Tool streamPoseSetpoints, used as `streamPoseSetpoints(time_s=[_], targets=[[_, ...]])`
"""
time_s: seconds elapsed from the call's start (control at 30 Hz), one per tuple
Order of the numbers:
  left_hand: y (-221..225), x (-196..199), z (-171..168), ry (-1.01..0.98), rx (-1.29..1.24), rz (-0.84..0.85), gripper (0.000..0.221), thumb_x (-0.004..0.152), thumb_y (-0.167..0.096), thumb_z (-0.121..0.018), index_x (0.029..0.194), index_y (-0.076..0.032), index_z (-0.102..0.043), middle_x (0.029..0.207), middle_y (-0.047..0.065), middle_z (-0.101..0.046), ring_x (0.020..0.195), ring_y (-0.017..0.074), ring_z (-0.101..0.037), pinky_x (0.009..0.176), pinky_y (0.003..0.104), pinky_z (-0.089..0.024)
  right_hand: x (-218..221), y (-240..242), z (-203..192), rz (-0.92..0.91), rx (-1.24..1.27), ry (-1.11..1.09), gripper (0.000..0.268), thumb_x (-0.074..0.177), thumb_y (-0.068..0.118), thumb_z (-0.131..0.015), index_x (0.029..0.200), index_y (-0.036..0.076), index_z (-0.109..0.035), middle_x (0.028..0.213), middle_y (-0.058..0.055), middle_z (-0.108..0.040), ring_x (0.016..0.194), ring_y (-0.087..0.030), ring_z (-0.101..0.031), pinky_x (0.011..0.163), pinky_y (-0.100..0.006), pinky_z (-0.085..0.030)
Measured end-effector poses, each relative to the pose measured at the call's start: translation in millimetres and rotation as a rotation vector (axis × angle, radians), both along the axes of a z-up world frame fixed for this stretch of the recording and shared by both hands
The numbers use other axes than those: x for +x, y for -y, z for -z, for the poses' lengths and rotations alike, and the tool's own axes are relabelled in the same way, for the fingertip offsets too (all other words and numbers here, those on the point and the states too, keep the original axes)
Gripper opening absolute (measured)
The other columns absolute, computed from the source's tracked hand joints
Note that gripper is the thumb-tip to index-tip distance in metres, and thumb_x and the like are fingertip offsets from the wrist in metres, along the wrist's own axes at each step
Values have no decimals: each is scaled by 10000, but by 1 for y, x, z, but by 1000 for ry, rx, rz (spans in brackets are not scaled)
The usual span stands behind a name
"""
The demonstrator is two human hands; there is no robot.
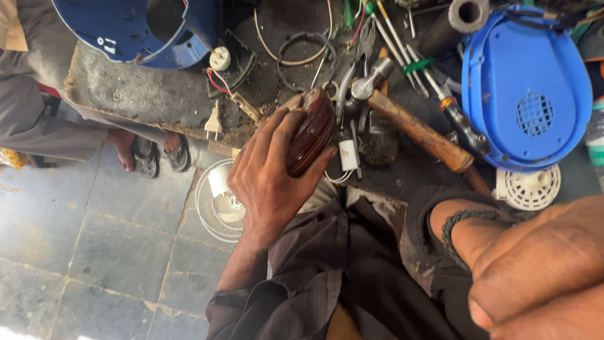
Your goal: The person disassembles a circular maroon electrical component, removes a brass fitting, and uses a screwdriver to adjust internal wiring and screws. The component is handled repeatedly and reassembled with visible tool use.
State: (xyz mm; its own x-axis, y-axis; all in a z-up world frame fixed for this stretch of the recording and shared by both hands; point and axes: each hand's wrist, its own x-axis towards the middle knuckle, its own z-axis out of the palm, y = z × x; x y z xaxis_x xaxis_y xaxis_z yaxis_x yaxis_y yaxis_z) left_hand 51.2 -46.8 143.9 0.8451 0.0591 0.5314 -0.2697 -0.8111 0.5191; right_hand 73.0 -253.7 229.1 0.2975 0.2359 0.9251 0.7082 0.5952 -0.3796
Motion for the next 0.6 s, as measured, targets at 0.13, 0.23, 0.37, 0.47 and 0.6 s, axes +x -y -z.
streamPoseSetpoints(time_s=[0.13,0.23,0.37,0.47,0.6], targets=[[0,0,-3,-2,-17,-4,641,780,-369,-935,1295,-111,-654,1303,82,-695,1126,270,-722,914,365,-578,2,4,2,25,17,4,254,987,253,-778,958,11,-709,834,-93,-676,656,-167,-620,530,-269,-447],[0,0,-4,-5,-15,-6,636,781,-370,-934,1288,-106,-656,1292,82,-698,1123,273,-722,914,368,-577,4,7,2,27,14,4,244,987,242,-780,965,10,-711,840,-94,-679,658,-165,-622,533,-266,-448],[2,2,-5,-2,-8,-9,633,767,-372,-933,1270,-103,-659,1282,92,-698,1116,280,-720,902,371,-572,6,8,3,38,24,14,231,988,228,-783,975,8,-714,848,-95,-684,661,-162,-624,536,-263,-449],[4,1,-4,-13,-17,-13,626,754,-360,-930,1262,-104,-668,1282,94,-704,1098,273,-724,890,368,-574,8,9,2,32,35,27,222,988,218,-785,982,6,-716,854,-96,-687,663,-160,-626,538,-260,-450],[5,1,-6,-2,-7,-9,632,747,-362,-931,1259,-104,-666,1271,98,-702,1115,285,-725,904,372,-578,9,9,1,40,54,44,210,989,204,-787,991,4,-719,862,-97,-692,666,-157,-628,541,-256,-452]])
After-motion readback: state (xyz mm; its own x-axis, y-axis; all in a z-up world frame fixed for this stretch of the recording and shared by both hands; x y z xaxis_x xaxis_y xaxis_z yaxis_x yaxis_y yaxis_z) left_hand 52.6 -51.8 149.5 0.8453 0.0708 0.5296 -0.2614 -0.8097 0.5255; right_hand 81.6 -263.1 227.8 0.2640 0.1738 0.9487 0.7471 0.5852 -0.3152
